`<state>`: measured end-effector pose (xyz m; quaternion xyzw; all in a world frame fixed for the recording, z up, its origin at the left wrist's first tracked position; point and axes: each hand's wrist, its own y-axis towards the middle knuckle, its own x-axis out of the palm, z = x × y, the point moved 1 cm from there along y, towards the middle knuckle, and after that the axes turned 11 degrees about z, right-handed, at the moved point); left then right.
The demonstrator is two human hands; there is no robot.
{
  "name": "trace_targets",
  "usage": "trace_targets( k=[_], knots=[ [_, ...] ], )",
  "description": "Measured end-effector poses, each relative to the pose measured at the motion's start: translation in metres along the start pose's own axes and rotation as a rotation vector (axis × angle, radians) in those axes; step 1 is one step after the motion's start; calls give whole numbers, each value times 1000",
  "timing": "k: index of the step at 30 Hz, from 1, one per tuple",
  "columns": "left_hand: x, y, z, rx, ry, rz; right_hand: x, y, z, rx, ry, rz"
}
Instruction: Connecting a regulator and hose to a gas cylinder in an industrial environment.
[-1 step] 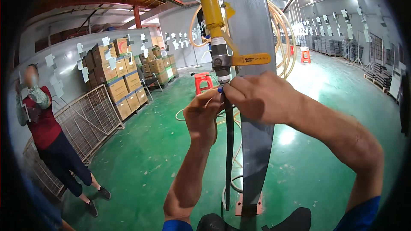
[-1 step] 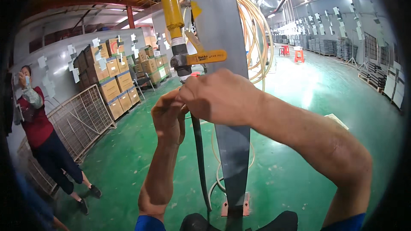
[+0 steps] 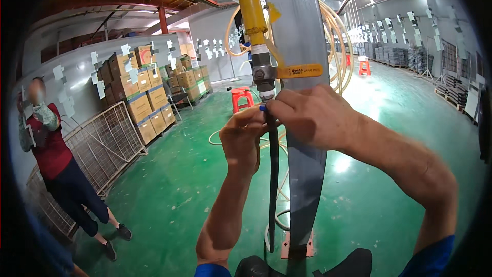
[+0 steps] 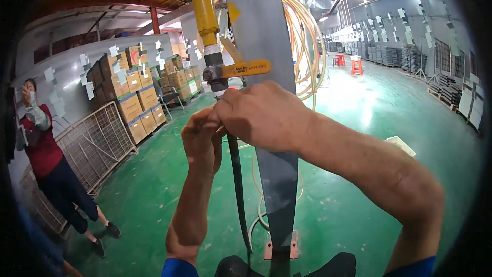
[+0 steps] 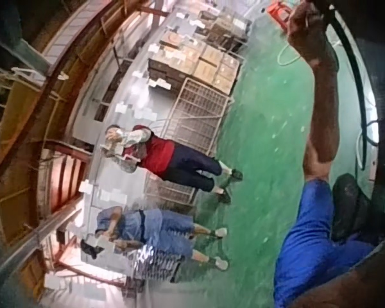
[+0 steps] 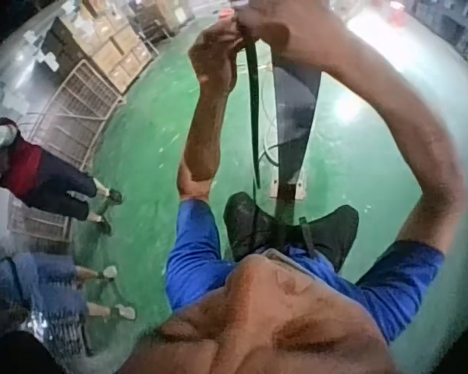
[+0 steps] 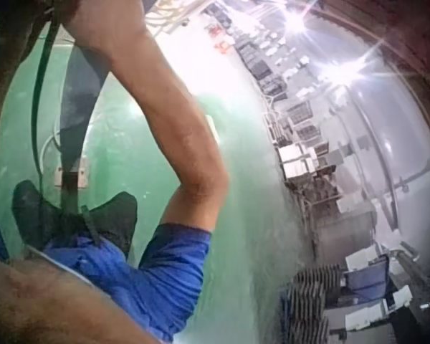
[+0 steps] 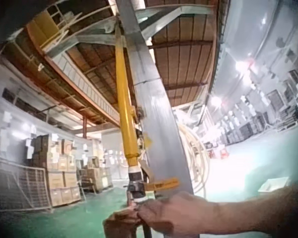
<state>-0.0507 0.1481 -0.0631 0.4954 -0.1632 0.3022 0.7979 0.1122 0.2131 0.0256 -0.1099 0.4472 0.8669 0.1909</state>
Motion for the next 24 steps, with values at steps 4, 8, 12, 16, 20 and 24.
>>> trace_targets(
  k=[4,8,12,16,20,24],
  knots=[
    [4,5,5,-150,-137,-103,1,-1,-11,342,149,110],
    [4,9,11,-253,-105,-117,-3,2,-14,823,436,30],
    [2,13,8,-254,-82,-132,-4,4,-10,907,500,-7],
    [10,12,16,-250,-84,-209,-8,1,-5,730,393,8],
    [17,8,17,-188,14,-229,-26,-19,-4,1063,441,-240],
    [26,3,17,-154,61,-157,-36,-34,-1,865,376,-172]
  ],
)
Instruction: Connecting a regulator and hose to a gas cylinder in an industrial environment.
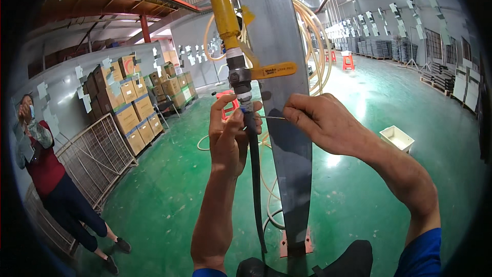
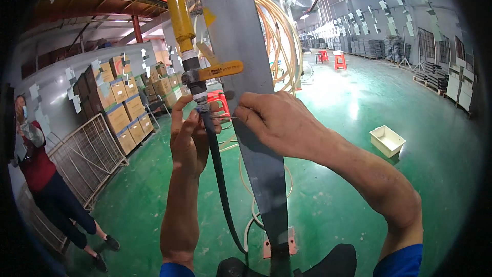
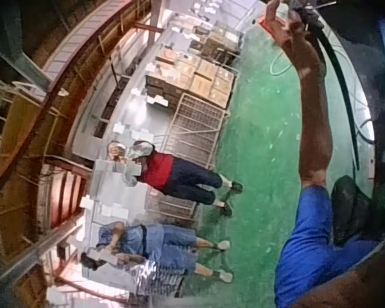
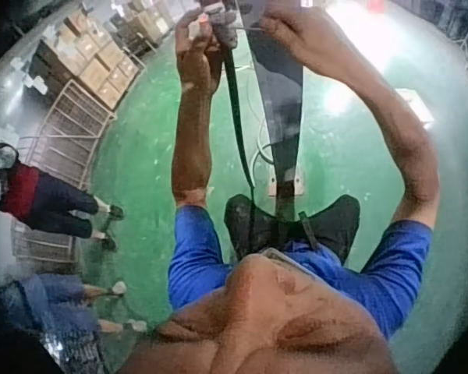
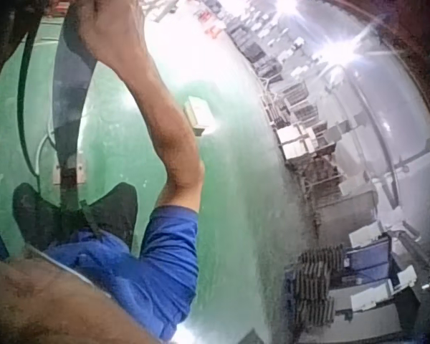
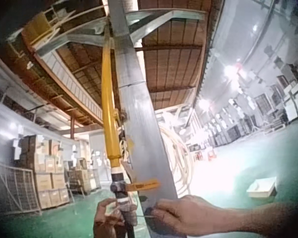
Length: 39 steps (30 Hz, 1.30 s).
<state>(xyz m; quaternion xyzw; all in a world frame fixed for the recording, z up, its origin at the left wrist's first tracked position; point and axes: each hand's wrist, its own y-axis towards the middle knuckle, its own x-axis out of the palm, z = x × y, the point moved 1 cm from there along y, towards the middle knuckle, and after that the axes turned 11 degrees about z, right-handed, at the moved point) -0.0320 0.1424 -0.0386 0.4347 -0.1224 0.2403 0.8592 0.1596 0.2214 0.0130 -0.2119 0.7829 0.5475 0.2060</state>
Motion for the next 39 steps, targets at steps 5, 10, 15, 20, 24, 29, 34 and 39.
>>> trace_targets(
  k=[5,10,15,20,24,29,34,39],
  knots=[
    [8,-3,-7,-21,-66,56,0,-4,5,-315,-50,191],
    [9,-4,-5,28,-72,37,2,-2,9,-338,-160,217],
    [11,-6,-11,49,-2,52,4,-2,13,-356,-135,263],
    [11,-4,-12,47,-44,58,4,-1,15,-412,-178,264],
    [11,-6,-10,35,-58,82,4,0,11,-426,-186,254],
    [7,-6,-11,43,-20,73,0,-1,3,-424,-213,222],
    [6,-8,-6,60,11,69,7,-3,2,-429,-281,267],
    [2,-6,-11,31,-8,73,5,-5,4,-399,-300,270]
  ],
)
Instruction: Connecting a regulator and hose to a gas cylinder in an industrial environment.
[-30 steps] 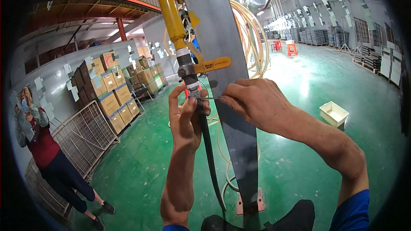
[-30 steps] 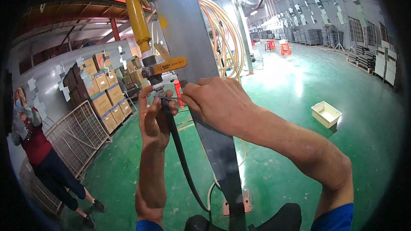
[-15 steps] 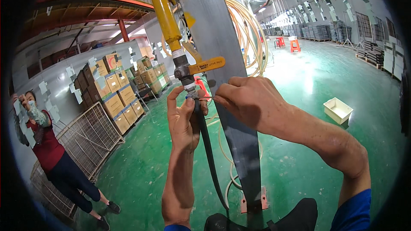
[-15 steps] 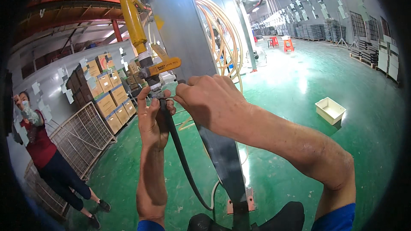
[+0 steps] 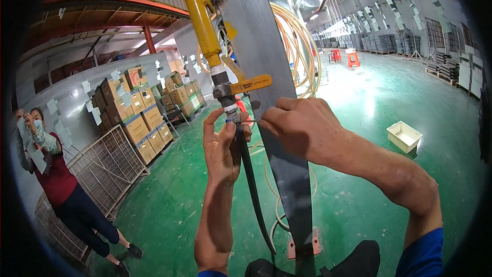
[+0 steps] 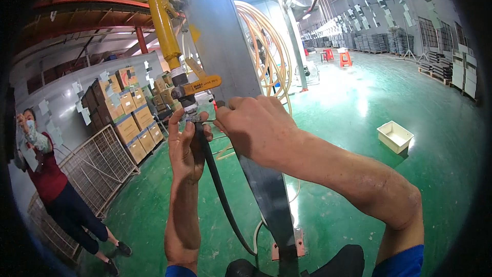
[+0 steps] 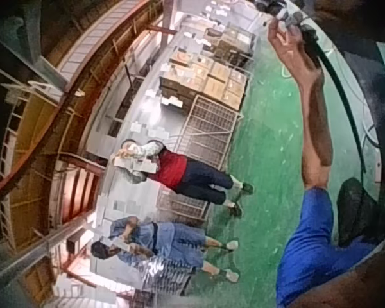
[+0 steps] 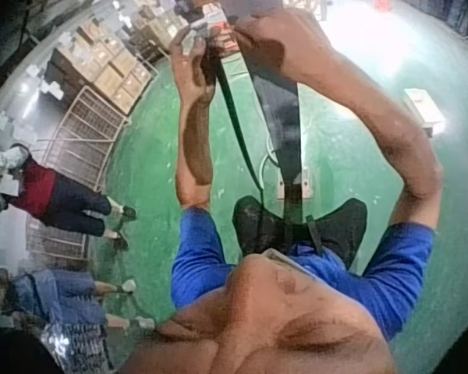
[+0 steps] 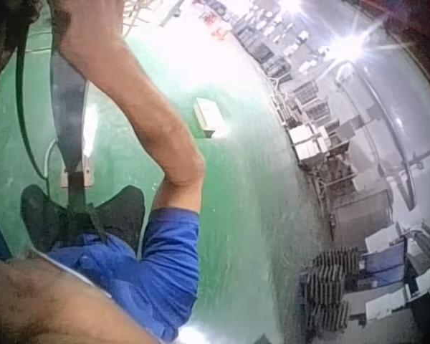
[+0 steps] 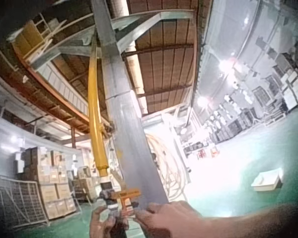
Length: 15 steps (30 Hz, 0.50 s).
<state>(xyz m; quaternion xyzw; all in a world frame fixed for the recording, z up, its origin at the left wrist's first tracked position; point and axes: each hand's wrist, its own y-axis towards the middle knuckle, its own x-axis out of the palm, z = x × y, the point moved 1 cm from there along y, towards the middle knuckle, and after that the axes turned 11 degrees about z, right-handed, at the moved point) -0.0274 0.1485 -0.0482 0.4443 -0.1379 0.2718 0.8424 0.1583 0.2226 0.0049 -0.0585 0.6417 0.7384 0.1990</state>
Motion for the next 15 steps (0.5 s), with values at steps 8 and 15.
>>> trace_targets(
  k=[8,15],
  knots=[
    [-3,2,2,15,9,-16,5,3,0,-41,45,68],
    [1,3,2,19,13,-17,2,0,-2,-196,-93,112]
  ],
)
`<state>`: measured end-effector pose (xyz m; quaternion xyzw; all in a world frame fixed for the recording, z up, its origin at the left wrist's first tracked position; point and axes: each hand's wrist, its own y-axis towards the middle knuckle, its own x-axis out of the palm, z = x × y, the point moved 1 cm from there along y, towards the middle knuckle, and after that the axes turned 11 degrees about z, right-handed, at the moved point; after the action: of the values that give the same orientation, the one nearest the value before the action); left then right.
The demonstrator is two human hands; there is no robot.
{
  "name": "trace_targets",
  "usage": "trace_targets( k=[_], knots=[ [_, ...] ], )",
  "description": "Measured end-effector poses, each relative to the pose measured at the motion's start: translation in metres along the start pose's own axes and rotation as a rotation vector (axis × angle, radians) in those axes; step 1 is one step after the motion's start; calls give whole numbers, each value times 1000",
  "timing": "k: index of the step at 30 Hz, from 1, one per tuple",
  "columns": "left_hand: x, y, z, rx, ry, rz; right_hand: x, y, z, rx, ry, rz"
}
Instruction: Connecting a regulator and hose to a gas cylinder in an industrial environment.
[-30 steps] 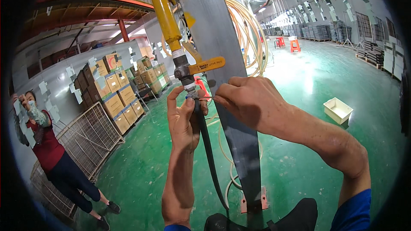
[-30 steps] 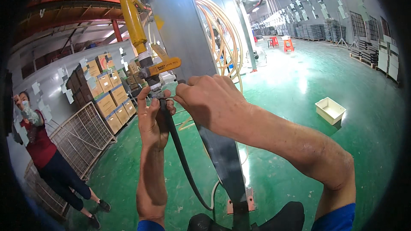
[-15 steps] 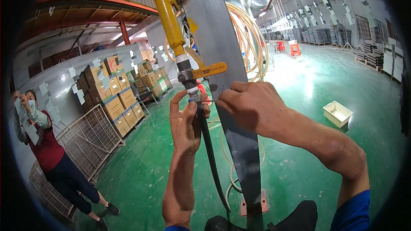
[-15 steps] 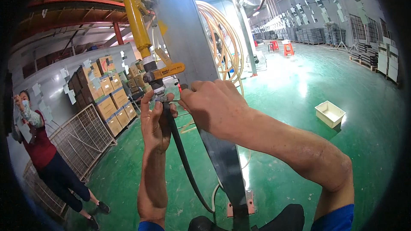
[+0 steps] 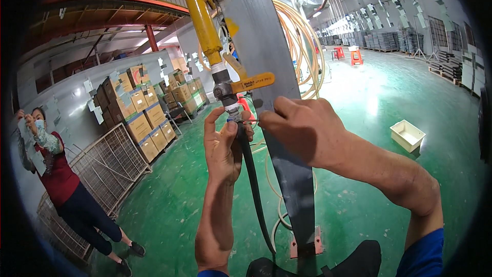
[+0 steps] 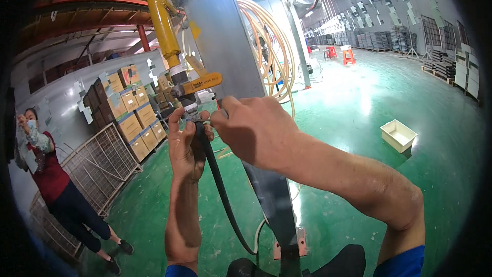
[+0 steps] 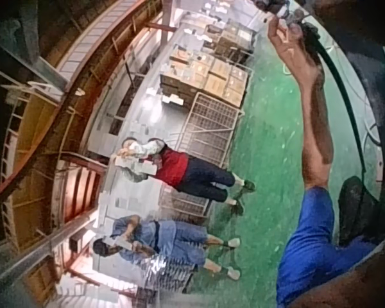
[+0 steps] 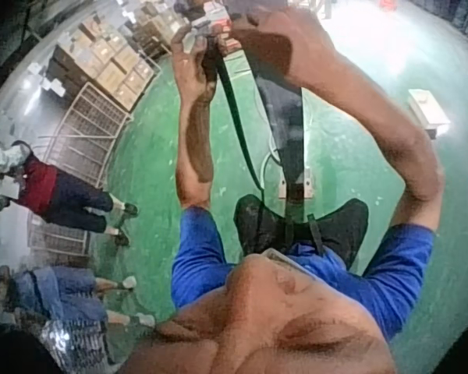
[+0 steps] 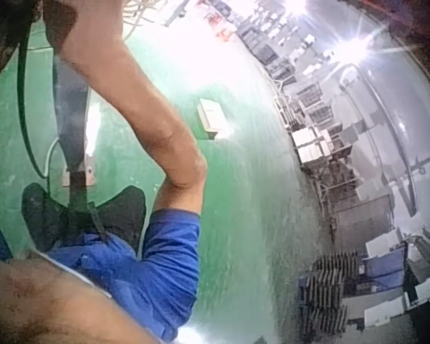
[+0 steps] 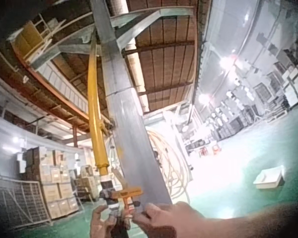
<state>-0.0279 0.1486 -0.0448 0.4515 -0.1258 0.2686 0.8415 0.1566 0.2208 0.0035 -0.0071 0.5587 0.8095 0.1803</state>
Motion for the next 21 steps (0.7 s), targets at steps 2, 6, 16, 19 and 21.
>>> trace_targets(
  k=[2,6,16,19,21],
  knots=[
    [0,0,-2,-16,-27,-4,-1,1,2,5,-28,-66],
    [3,-1,5,-8,5,8,-4,9,-4,-138,-87,12],
    [3,-3,5,6,133,48,4,5,0,-537,-322,240],
    [5,-2,-4,46,204,91,5,-4,22,-519,-300,275],
    [-5,3,-5,82,151,12,-2,-23,34,-357,-158,288]
  ],
)
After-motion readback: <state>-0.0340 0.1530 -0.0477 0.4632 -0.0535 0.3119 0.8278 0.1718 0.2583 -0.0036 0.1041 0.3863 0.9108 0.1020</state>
